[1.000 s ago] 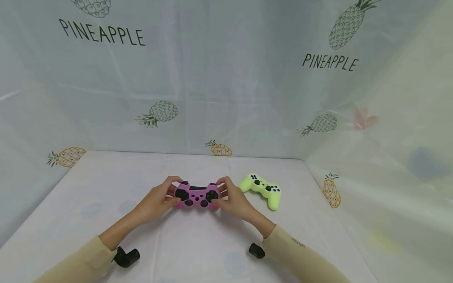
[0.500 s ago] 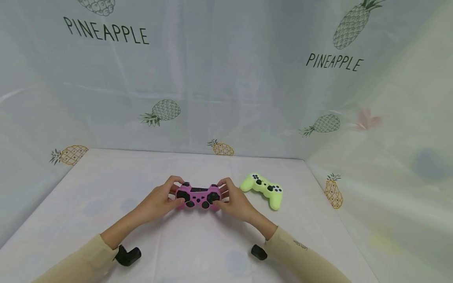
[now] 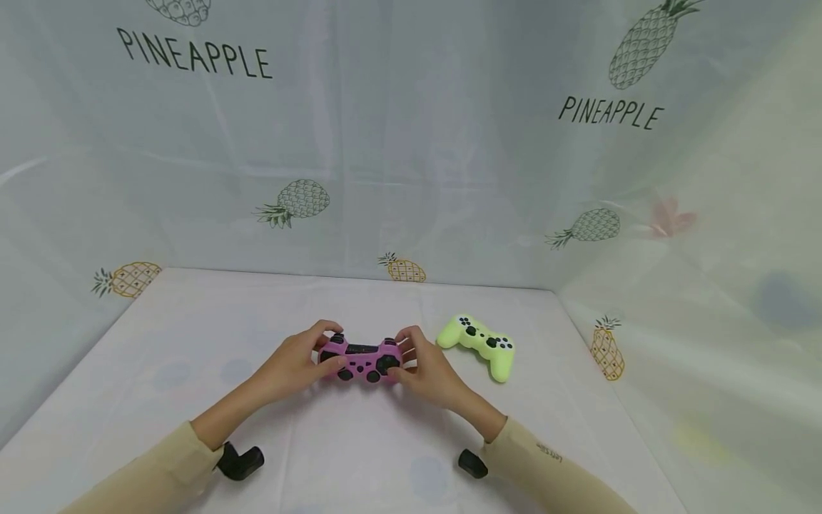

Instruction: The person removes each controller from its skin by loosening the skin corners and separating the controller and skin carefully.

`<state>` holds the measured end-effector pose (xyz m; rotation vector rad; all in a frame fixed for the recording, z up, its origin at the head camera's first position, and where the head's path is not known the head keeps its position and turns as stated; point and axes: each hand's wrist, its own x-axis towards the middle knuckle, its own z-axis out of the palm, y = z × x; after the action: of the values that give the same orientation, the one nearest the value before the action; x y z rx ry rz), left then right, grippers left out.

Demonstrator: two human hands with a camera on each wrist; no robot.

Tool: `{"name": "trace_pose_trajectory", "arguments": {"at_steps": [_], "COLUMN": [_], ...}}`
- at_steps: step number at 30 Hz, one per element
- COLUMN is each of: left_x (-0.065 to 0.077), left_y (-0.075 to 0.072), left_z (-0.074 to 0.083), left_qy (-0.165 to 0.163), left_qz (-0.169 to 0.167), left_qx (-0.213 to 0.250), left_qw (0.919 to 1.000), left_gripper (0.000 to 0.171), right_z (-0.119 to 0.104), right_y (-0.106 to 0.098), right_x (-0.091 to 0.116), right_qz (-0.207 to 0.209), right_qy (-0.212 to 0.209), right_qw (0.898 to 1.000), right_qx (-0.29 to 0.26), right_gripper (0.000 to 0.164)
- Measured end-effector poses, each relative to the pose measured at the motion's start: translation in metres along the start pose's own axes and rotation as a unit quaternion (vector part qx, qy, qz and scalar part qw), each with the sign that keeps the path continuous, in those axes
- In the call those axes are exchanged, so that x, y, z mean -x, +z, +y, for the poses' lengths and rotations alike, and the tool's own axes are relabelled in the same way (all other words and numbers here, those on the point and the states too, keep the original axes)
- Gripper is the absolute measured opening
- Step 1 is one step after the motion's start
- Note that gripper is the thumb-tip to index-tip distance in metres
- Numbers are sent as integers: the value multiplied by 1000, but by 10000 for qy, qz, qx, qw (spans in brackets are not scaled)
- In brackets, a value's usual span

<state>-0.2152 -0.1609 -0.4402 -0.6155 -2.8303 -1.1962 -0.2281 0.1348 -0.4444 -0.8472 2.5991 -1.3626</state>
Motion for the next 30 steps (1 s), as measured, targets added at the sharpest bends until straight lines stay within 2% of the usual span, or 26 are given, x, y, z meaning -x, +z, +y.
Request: {"name": "trace_pose_trajectory", "arguments": {"at_steps": [11, 19, 25, 30], "left_x": [0, -3, -7, -9], "left_y": [-1, -7, -16, -18], "left_z": [6, 12, 12, 8], "left_qy": [208, 487, 635, 706], "left_qz": [-144, -219, -401, -473], "left_qx": [62, -237, -269, -355], "left_qw": [9997, 9983, 9968, 9957], "left_gripper": [51, 44, 42, 43], "right_z": [-4, -7, -12, -16], "right_y": [1, 3, 7, 10], "right_x": [4, 7, 7, 7], "right_qz": [-96, -99, -169, -86], "right_qy": [-209, -123, -207, -313], "right_qw": [9997, 9997, 9996, 9990], "right_qx": [-74, -210, 6, 306], "right_gripper": [54, 55, 58, 57]}}
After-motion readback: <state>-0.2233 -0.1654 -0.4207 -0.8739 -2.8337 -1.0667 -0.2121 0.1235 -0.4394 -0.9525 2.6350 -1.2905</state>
